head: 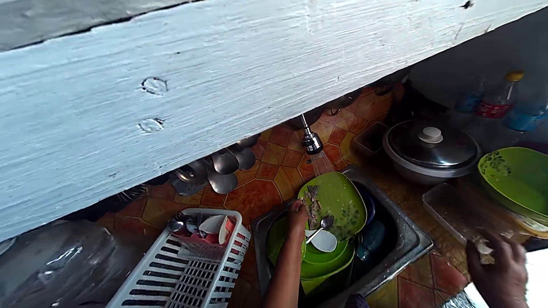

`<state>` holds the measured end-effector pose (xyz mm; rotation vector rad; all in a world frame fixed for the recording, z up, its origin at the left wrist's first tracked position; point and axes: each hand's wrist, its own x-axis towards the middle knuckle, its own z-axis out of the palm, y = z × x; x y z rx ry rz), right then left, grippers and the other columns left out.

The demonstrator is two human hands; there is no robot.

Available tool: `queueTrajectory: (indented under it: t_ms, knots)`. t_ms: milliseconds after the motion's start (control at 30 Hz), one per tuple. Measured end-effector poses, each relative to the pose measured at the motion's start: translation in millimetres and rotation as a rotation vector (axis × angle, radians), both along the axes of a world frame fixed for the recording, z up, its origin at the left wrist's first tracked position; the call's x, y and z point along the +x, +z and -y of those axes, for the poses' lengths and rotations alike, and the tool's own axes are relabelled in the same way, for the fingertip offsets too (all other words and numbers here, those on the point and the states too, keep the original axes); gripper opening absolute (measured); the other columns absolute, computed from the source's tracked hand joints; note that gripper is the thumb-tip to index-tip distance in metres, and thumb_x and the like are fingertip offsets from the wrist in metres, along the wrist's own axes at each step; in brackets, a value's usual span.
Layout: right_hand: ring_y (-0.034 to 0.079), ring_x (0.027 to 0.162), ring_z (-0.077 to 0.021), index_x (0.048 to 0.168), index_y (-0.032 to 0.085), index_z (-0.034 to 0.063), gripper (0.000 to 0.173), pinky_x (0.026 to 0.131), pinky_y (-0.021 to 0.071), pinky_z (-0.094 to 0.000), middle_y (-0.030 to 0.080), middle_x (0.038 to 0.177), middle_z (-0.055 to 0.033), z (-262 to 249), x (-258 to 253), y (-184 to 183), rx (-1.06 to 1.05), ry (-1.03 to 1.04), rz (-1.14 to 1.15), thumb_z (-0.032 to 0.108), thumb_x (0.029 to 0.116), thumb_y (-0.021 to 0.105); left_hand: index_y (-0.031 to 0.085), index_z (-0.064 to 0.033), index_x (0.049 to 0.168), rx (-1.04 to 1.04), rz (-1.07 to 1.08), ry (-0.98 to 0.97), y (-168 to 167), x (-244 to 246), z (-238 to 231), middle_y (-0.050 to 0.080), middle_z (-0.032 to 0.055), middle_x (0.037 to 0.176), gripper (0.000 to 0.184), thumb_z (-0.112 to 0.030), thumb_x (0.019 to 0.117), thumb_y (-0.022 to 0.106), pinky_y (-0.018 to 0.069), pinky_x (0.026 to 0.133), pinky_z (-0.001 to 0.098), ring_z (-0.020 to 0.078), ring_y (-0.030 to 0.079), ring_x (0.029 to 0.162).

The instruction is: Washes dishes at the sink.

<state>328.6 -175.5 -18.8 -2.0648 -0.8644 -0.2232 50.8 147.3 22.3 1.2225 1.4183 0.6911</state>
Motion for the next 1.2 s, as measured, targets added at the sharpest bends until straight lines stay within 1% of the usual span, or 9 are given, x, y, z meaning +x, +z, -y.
queueTrajectory:
  t_ms: [100,200,300,433,700,800,900,1000,1200]
  knots:
    - [0.069,0.097,-0.0424,0.124,0.065,-0.0054,0.037,0.082,0.0585,-0.0562,0.066,0.115,-0.0288,-55.8,-18.6,-3.5,-0.103,0.281,-0.096,0.015,0.0933,0.065,0.045,0.0039,0.146,0.018,0.029,0.016,-2.9,0.7,7.1,0.047,0.0267,0.148,0.041,-0.011,0.1081,0.047,0.0524,0.096,0.0460,0.0334,0.061,0.117]
    - [0.067,0.112,-0.0395,0.134,0.062,-0.0010,0.045,0.097,0.0548,-0.0531,0.063,0.130,-0.0273,-128.7,-33.4,-6.6,-0.315,0.472,-0.385,0.021,0.0967,0.071,0.044,0.0045,0.146,0.026,0.084,-0.010,0.2,5.6,18.5,0.049,0.0276,0.145,0.042,-0.010,0.1075,0.048,0.0532,0.095,0.0460,0.0339,0.062,0.116]
    - [0.058,0.127,-0.0443,0.149,0.049,0.0007,0.063,0.109,0.0446,-0.0572,0.056,0.141,-0.0293,-191.9,-38.4,-19.8,-0.504,0.466,-0.592,0.031,0.0979,0.070,0.045,0.0040,0.146,0.025,0.109,-0.062,3.1,2.4,31.7,0.052,0.0255,0.141,0.041,-0.010,0.1073,0.048,0.0547,0.091,0.0428,0.0297,0.064,0.111]
    - [0.062,0.123,-0.0423,0.140,0.057,0.0031,0.052,0.103,0.0472,-0.0608,0.065,0.129,-0.0253,-236.9,-45.5,-19.5,-0.667,0.346,-0.622,0.032,0.0977,0.069,0.049,0.0035,0.142,-0.029,0.111,-0.124,4.6,-7.9,49.5,0.056,0.0235,0.137,0.037,-0.011,0.1075,0.049,0.0564,0.090,0.0420,0.0279,0.066,0.108]
    - [0.066,0.108,-0.0400,0.112,0.070,-0.0029,0.031,0.097,0.0489,-0.0578,0.069,0.109,-0.0257,-239.9,-65.7,38.5,-0.563,0.544,-0.510,0.024,0.1048,0.057,0.048,0.0004,0.146,-0.094,-0.006,-0.248,-13.4,1.4,74.1,0.055,0.0228,0.142,0.043,-0.014,0.1058,0.053,0.0542,0.097,0.0478,0.0318,0.062,0.121]
    - [0.067,0.112,-0.0397,0.123,0.069,0.0029,0.032,0.098,0.0505,-0.0586,0.070,0.117,-0.0223,-226.8,-69.6,78.6,-0.510,0.558,-0.275,0.025,0.1071,0.052,0.047,-0.0007,0.148,-0.092,-0.061,-0.286,-14.8,8.3,76.3,0.055,0.0224,0.142,0.045,-0.015,0.1054,0.054,0.0529,0.100,0.0496,0.0322,0.060,0.125]
    - [0.071,0.101,-0.0419,0.133,0.068,0.0064,0.033,0.087,0.0551,-0.0594,0.073,0.112,-0.0226,-206.5,-69.5,88.7,-0.291,0.511,-0.047,0.014,0.1039,0.054,0.047,-0.0015,0.148,-0.056,-0.112,-0.307,-11.8,13.4,78.8,0.054,0.0223,0.143,0.046,-0.016,0.1050,0.055,0.0528,0.101,0.0492,0.0320,0.059,0.126]
    - [0.073,0.094,-0.0430,0.130,0.069,0.0027,0.033,0.081,0.0580,-0.0582,0.074,0.103,-0.0239,-196.5,-64.6,78.9,-0.175,0.465,0.072,0.009,0.1006,0.055,0.047,0.0000,0.148,0.040,-0.159,-0.312,-10.0,18.4,81.3,0.051,0.0232,0.148,0.048,-0.014,0.1032,0.057,0.0487,0.108,0.0449,0.0317,0.057,0.130]
    - [0.072,0.096,-0.0455,0.123,0.069,-0.0039,0.028,0.085,0.0558,-0.0606,0.073,0.102,-0.0270,-180.5,-60.0,86.0,-0.169,0.444,-0.004,0.005,0.1003,0.055,0.047,0.0000,0.148,0.129,-0.243,-0.338,-10.1,19.6,81.4,0.047,0.0232,0.151,0.051,-0.014,0.1008,0.058,0.0455,0.112,0.0446,0.0328,0.053,0.134]
